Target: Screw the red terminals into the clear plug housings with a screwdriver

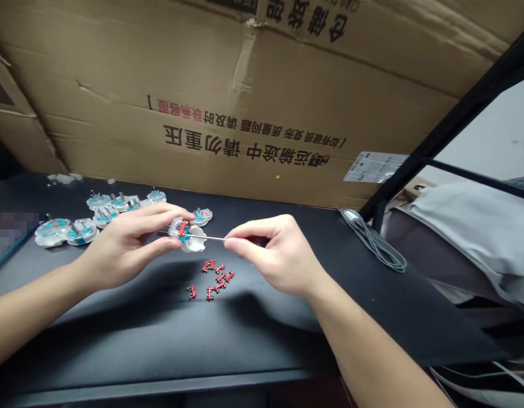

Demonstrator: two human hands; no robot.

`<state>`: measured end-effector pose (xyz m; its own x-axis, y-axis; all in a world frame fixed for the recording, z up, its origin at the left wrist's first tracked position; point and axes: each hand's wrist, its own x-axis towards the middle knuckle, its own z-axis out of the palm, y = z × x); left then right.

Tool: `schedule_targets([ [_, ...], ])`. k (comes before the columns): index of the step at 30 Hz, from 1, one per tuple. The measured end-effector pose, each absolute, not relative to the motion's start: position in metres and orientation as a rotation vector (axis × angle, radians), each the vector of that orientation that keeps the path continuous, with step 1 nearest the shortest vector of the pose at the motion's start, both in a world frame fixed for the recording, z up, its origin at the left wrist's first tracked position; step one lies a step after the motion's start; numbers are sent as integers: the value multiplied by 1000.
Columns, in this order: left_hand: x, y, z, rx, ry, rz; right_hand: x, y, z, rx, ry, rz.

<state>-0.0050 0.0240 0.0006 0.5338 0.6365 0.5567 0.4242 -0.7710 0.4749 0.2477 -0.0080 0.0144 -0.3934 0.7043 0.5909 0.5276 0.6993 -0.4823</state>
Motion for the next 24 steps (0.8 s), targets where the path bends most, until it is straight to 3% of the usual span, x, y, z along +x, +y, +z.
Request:
schedule_targets([
  [2,-7,29,1,2490,931,1018,249,0,12,-1030,-2091,434],
  [7,-17,54,-10,2520,1137,654,259,27,-9,-1060,-2126,204],
  [11,-25,65,-20,2680,1221,355,260,36,-21,-1182,-2224,321],
  [17,-30,68,-25,2800,1100,351,242,22,-23,-1020,-2445,377],
  [20,-26,72,-31,2855,1136,533,231,13,-26,-907,-2610,489],
  [24,-28,75,-26,2865,1324,799,216,1,-30,-1006,-2674,371],
])
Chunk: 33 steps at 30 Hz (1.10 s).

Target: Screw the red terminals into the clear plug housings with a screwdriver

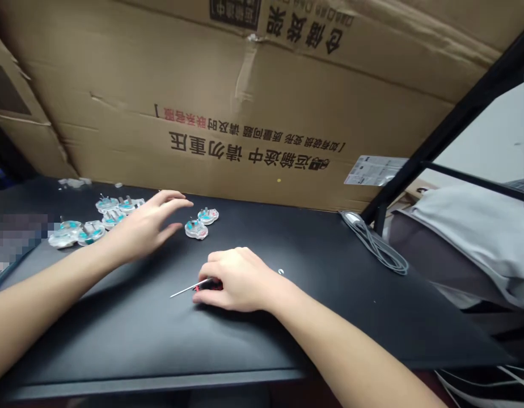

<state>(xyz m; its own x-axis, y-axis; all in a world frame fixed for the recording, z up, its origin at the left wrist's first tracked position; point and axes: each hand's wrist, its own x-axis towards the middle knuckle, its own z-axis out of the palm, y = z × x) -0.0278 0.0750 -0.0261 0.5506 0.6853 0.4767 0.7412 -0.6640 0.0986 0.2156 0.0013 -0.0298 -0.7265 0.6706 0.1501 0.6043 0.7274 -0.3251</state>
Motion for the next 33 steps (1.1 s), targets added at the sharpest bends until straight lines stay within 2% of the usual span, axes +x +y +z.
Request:
schedule_targets([
  [2,-36,76,-16,-2508,-1416,-707,209,-3,-30,-1103,-2650,304],
  [6,-58,81,-1,-2326,-1875,-314,198,-8,-30,-1172,-2671,274],
  [8,-64,84,-1,-2350,-1930,-206,197,-8,-31,-1138,-2699,294],
  [14,-66,87,1,-2560,-1824,-65,200,-9,-32,-1034,-2808,278],
  [22,-80,85,10,-2476,-1930,83,205,-5,-35,-917,-2767,286],
  [27,-70,71,9,-2811,-1607,16,210,2,-39,-856,-2602,378],
  [33,-49,61,3,-2889,-1613,-49,211,2,-38,-717,-2545,276],
])
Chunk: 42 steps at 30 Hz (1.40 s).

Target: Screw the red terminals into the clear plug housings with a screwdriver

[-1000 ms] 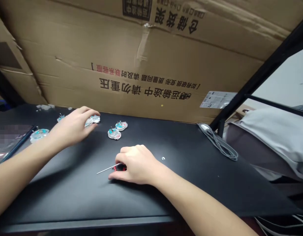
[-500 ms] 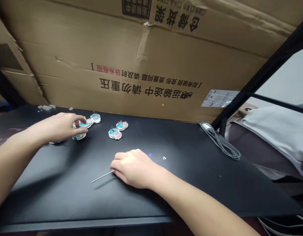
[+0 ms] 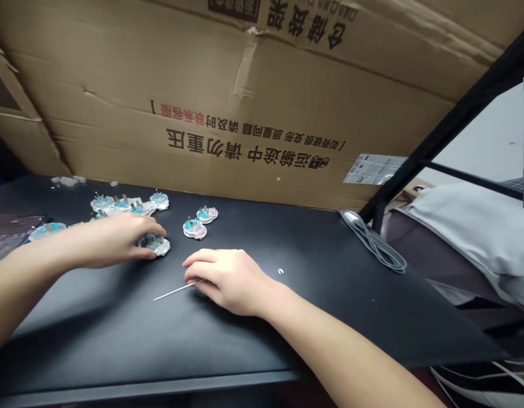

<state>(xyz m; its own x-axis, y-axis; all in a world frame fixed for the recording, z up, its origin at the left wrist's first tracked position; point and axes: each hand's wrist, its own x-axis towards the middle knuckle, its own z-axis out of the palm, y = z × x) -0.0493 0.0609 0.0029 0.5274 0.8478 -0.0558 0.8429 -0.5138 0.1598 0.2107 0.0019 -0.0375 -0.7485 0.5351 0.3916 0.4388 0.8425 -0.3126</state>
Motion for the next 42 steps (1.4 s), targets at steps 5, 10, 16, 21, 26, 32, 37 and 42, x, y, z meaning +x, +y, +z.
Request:
schedule_targets([
  [5,-32,48,16,2435,1186,319,213,0,-34,-712,-2487,30],
  [10,-29,48,16,2229,1047,551,220,3,-28,-713,-2384,3],
  [16,-26,47,13,2153,979,628,224,2,-21,-687,-2395,-151],
  [21,-22,44,11,1996,959,812,223,2,-20,-728,-2301,112],
  [26,-7,33,-1,1714,830,962,216,-3,-17,-888,-1788,655],
  [32,13,14,-14,1601,697,939,206,-12,-12,-911,-1610,784],
  [37,15,9,-15,1630,713,955,206,-13,-13,-955,-1599,758],
  [42,16,9,-17,1632,726,962,206,-13,-15,-962,-1591,740],
])
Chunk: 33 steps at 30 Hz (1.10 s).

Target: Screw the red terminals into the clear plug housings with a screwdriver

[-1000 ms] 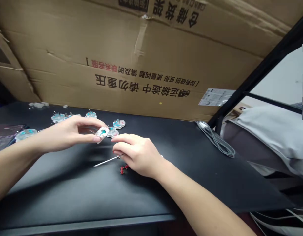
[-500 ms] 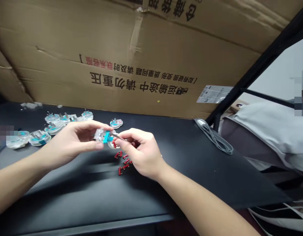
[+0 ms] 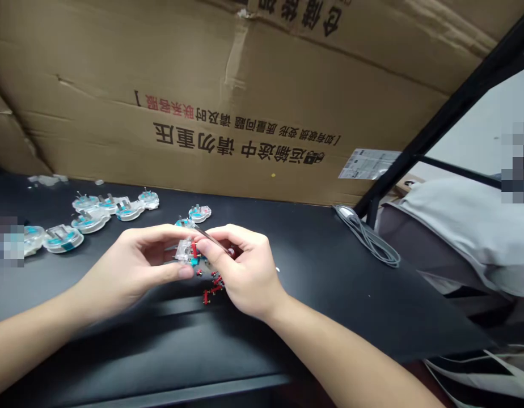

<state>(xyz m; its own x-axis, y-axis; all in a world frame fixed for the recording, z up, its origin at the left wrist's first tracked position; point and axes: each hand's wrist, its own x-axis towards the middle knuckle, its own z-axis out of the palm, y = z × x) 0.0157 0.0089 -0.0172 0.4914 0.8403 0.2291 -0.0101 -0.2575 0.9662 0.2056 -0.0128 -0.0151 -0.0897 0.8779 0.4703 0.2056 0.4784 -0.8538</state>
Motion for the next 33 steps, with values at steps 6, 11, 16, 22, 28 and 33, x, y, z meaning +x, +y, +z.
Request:
schedule_targets([
  [6,17,7,-17,1574,730,973,205,-12,-16,-954,-1573,737],
  [11,19,5,-15,1638,767,986,203,-12,-15,-960,-1584,738],
  [16,19,5,-16,1658,784,1015,202,-11,-16,-946,-1577,725],
  [22,21,3,-14,1694,772,1035,203,-11,-18,-907,-1621,657],
  [28,21,1,-16,1803,826,1114,204,-11,-20,-945,-1739,489],
  [33,21,1,-19,1813,853,1126,205,-9,-21,-921,-1811,335],
])
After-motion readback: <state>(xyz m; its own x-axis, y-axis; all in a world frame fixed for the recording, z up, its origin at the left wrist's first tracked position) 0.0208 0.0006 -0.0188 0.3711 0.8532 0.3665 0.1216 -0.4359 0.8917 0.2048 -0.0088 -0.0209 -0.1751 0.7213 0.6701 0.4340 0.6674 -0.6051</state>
